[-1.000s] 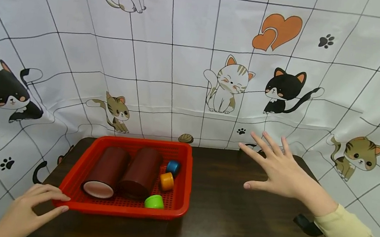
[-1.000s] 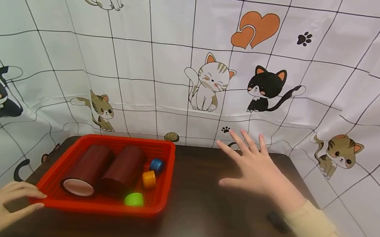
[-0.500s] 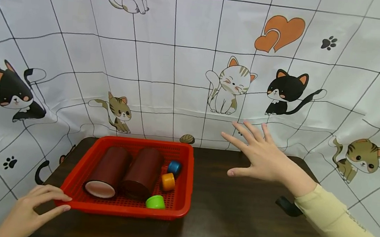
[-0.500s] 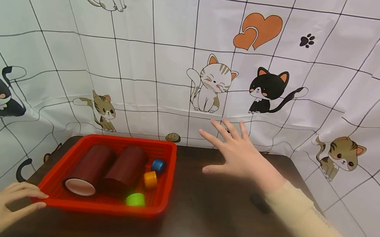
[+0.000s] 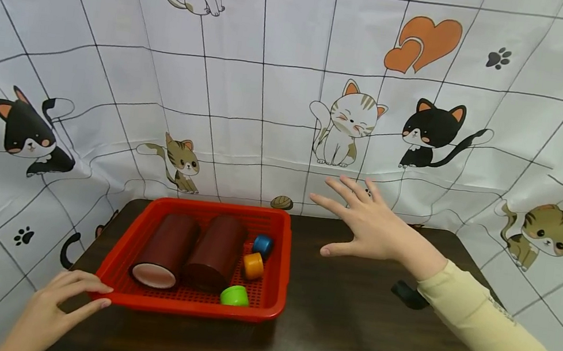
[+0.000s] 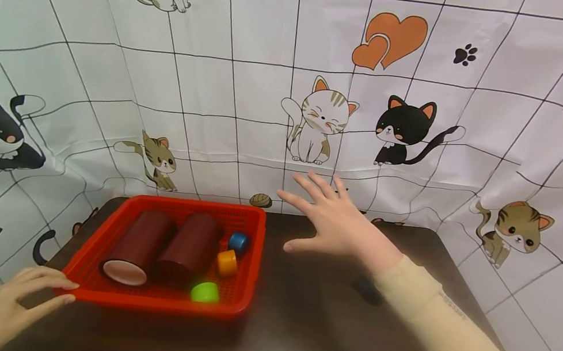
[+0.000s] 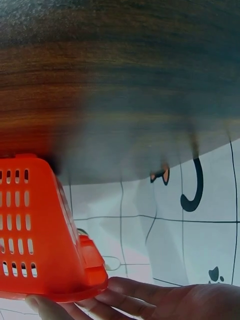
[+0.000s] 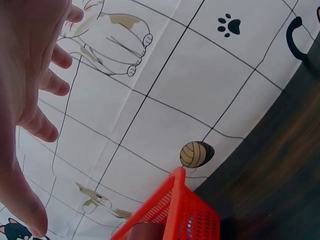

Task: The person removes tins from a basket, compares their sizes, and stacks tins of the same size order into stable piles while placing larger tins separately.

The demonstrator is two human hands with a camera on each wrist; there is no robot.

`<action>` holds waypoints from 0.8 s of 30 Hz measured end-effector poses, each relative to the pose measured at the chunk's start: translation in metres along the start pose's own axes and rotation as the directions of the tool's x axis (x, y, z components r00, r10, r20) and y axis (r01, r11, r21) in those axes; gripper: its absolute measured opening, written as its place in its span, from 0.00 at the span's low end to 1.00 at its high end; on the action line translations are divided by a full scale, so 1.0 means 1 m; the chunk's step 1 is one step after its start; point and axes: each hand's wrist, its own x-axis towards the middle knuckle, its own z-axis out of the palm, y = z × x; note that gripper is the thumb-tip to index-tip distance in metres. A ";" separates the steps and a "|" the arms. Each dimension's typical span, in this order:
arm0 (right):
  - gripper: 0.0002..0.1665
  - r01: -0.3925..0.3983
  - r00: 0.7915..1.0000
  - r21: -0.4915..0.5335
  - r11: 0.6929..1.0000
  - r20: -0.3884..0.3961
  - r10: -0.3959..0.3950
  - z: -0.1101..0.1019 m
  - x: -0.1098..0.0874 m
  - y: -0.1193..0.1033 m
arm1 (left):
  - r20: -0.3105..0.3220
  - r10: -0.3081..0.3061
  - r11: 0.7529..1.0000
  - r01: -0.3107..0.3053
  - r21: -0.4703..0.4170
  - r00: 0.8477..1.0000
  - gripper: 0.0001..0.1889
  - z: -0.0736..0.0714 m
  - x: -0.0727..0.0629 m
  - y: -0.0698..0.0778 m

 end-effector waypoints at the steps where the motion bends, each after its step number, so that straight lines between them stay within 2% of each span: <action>1: 0.56 0.005 1.000 0.003 1.000 -0.001 -0.005 0.000 0.001 -0.001 | -0.002 0.002 1.000 -0.002 -0.004 1.000 0.20 0.000 0.000 0.000; 8: 0.55 0.013 1.000 0.020 1.000 0.012 -0.013 0.002 0.011 -0.005 | -0.014 0.015 1.000 -0.015 -0.006 1.000 0.22 0.001 0.000 -0.002; 17: 0.54 0.013 0.999 0.055 0.998 0.041 -0.015 0.000 0.023 -0.007 | -0.037 0.083 0.996 -0.084 -0.018 0.996 0.23 0.002 0.000 -0.005; 24: 0.54 0.039 0.998 0.082 0.996 0.047 -0.043 0.002 0.033 -0.009 | -0.043 0.059 0.998 -0.060 -0.003 0.997 0.22 0.003 -0.001 -0.005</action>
